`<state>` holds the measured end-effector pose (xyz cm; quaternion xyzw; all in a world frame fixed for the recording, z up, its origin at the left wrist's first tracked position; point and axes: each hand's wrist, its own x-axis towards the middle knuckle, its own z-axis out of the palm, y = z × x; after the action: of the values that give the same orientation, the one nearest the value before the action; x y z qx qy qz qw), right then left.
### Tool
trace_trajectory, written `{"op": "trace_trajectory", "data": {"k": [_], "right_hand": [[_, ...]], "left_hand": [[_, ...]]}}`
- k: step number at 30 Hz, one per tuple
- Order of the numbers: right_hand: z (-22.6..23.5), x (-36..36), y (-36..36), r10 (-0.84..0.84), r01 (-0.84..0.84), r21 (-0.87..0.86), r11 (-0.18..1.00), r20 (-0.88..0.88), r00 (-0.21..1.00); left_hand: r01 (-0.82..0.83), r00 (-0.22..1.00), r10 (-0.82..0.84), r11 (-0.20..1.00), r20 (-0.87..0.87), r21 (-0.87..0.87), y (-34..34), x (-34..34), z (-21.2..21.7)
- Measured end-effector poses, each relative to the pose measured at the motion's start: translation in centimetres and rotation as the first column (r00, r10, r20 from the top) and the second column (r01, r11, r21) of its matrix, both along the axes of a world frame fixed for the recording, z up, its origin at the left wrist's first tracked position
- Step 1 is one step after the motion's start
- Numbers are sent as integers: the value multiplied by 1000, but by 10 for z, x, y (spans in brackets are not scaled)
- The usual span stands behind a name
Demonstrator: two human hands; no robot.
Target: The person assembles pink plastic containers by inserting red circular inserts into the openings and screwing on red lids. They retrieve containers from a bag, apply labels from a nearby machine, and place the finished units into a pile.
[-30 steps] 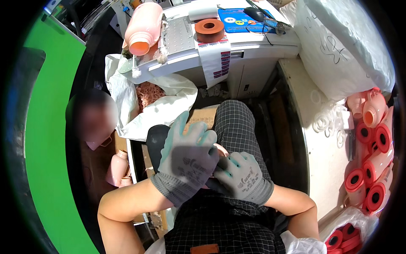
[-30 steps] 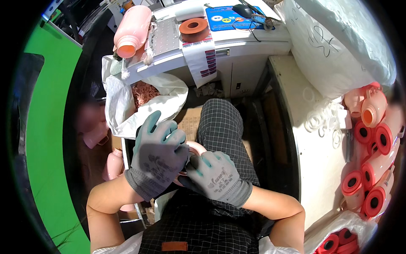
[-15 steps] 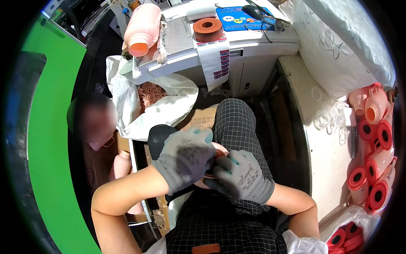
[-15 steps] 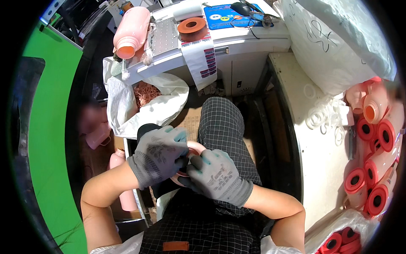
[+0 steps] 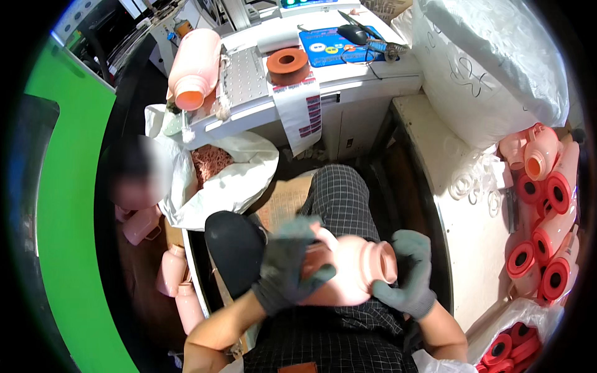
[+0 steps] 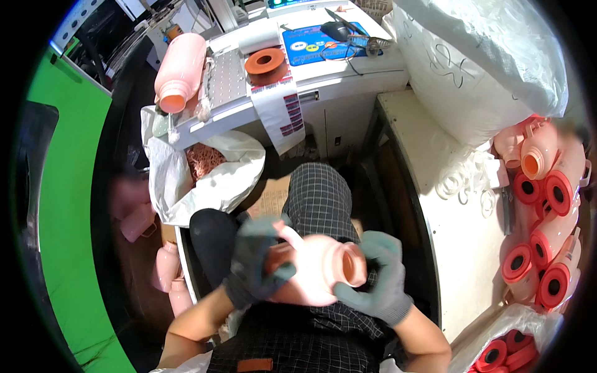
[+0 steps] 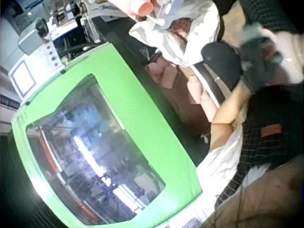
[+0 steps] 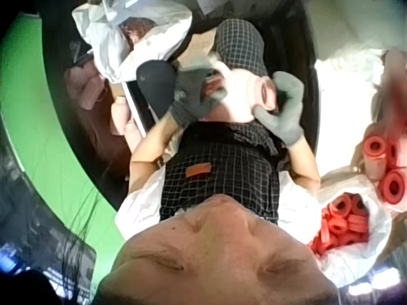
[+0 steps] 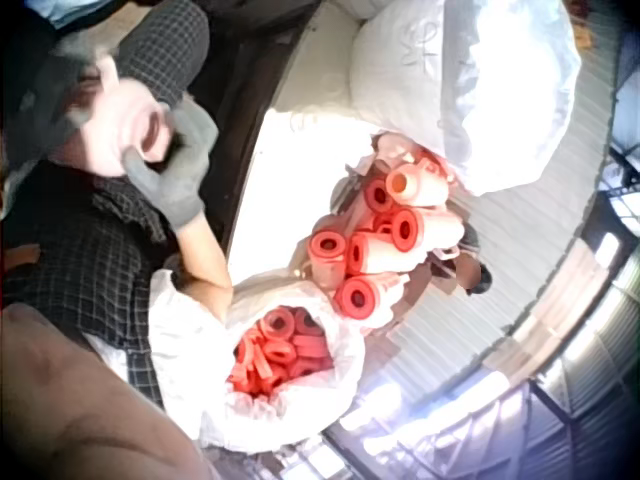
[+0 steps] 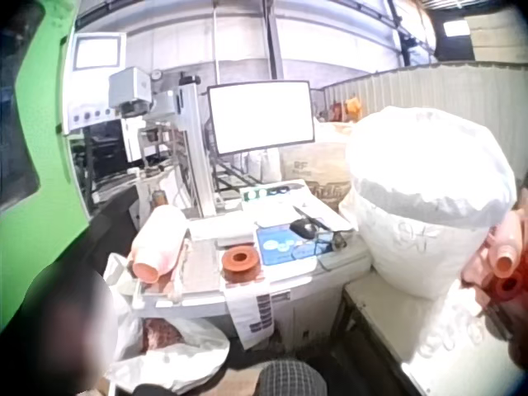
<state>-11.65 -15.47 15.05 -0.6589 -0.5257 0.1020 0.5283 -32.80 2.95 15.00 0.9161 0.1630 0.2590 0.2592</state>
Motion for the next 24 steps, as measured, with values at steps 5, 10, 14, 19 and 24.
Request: {"op": "trace_trajectory", "data": {"k": [5,10,14,19,24], "right_hand": [[-11,-8,-62,-130,-338,-483,808,-705,697],[10,14,-61,127,-443,-426,789,-592,796],[21,10,-35,410,-521,-486,702,-323,853],[11,7,-46,329,-518,-503,692,-419,846],[13,5,-36,362,-557,-546,626,-429,828]], "left_hand": [[342,935,-353,877,32,-338,-12,19,10],[-90,938,337,465,83,-881,137,103,-45],[-468,830,519,450,-205,-761,266,122,-175],[-208,892,440,598,100,-774,180,139,-139],[-359,804,553,744,218,-564,144,127,-70]]}}
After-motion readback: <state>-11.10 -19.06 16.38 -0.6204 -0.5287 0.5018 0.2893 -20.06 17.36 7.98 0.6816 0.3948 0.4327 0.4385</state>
